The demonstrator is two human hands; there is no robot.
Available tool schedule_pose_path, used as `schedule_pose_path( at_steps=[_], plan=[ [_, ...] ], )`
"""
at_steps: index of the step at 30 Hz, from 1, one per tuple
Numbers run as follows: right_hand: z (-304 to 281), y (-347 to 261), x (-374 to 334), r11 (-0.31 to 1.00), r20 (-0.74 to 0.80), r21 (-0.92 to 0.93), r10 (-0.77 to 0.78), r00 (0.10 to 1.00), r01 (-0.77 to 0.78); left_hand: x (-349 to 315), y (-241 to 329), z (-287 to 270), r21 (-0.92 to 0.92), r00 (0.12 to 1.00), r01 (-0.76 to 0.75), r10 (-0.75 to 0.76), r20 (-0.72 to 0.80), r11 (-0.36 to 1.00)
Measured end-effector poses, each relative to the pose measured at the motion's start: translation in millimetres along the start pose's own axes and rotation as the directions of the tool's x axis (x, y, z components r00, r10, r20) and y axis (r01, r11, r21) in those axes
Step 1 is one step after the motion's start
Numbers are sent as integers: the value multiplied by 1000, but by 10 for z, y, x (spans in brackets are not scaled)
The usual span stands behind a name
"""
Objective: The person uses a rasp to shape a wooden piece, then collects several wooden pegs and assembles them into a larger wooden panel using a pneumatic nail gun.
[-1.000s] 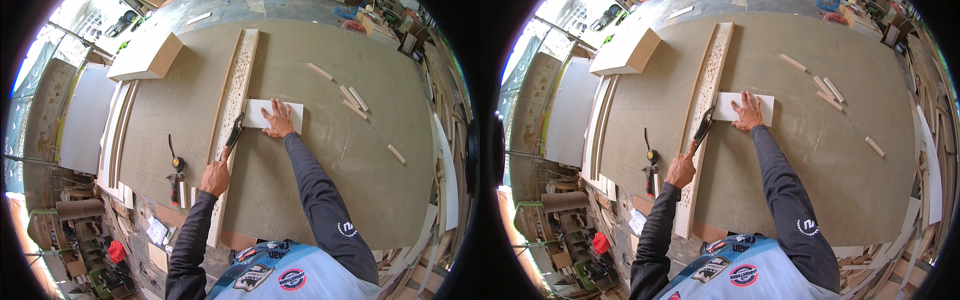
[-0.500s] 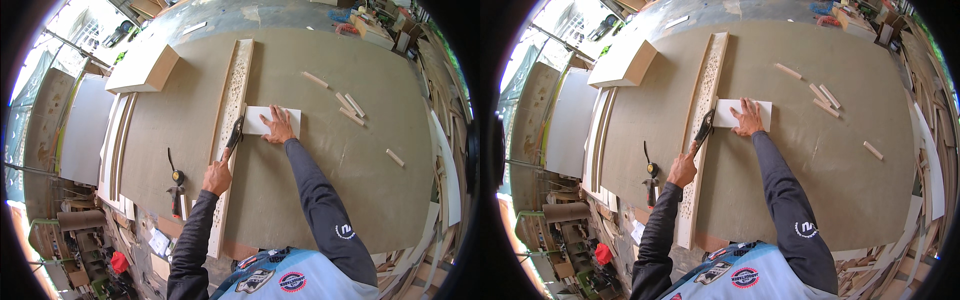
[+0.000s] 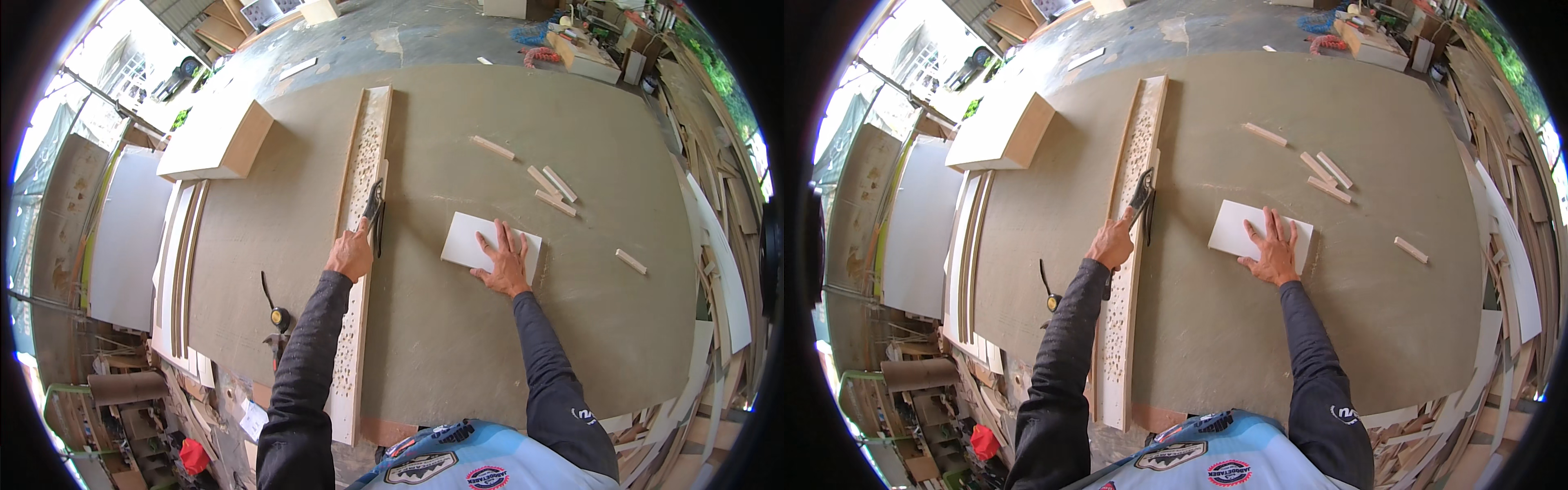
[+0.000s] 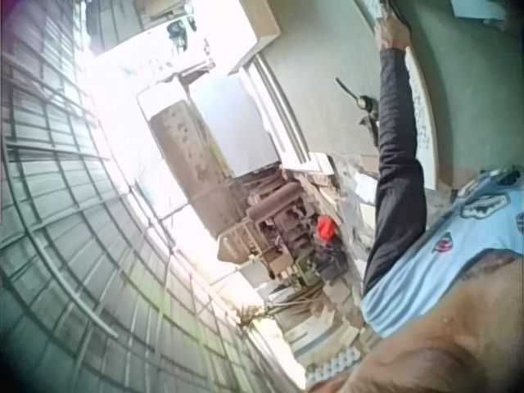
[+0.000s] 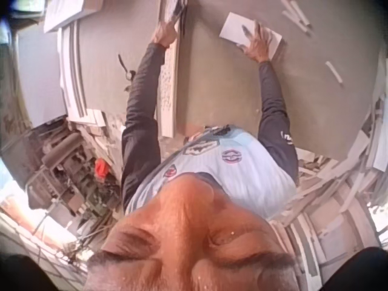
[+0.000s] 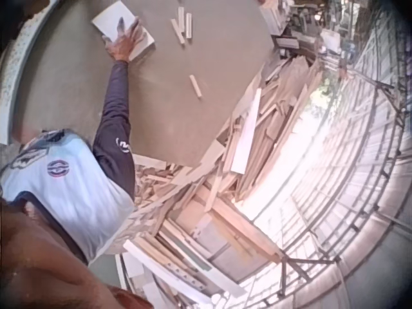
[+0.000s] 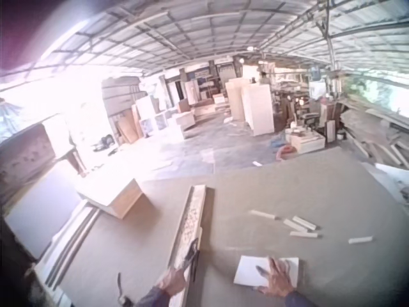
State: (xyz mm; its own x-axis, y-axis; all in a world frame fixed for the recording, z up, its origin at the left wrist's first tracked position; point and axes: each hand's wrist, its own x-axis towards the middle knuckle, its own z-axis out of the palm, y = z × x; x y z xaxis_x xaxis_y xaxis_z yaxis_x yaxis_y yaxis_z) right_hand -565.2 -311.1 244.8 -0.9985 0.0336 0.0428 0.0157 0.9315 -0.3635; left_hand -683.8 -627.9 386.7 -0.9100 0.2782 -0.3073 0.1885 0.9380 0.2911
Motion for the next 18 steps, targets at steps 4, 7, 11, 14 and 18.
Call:
schedule_pose_path(
  at_steps=[4, 7, 11, 14, 18],
  plan=[
    [-48, -36, 1, 1000, 8, -5, 19, 1000, -19, 221, 227, -73, -26, 997, -67, 68, 29, 997],
    [-41, -9, -24, 1000, -7, 1, 15, 1000, -15, 181, 493, -190, -64, 988, -143, 146, 40, 988],
    [-34, -33, -31, 1000, -15, 2, 6, 1000, -6, 396, 327, -216, -61, 999, -47, 46, -13, 997],
    [-35, -39, -29, 1000, -22, 9, 3, 1000, -3, 570, 246, -177, -86, 1000, 15, -14, 13, 996],
    [-35, -27, -43, 1000, -37, 18, -1, 999, 2, 731, 548, -301, -193, 987, 156, -148, 55, 969]
  ],
)
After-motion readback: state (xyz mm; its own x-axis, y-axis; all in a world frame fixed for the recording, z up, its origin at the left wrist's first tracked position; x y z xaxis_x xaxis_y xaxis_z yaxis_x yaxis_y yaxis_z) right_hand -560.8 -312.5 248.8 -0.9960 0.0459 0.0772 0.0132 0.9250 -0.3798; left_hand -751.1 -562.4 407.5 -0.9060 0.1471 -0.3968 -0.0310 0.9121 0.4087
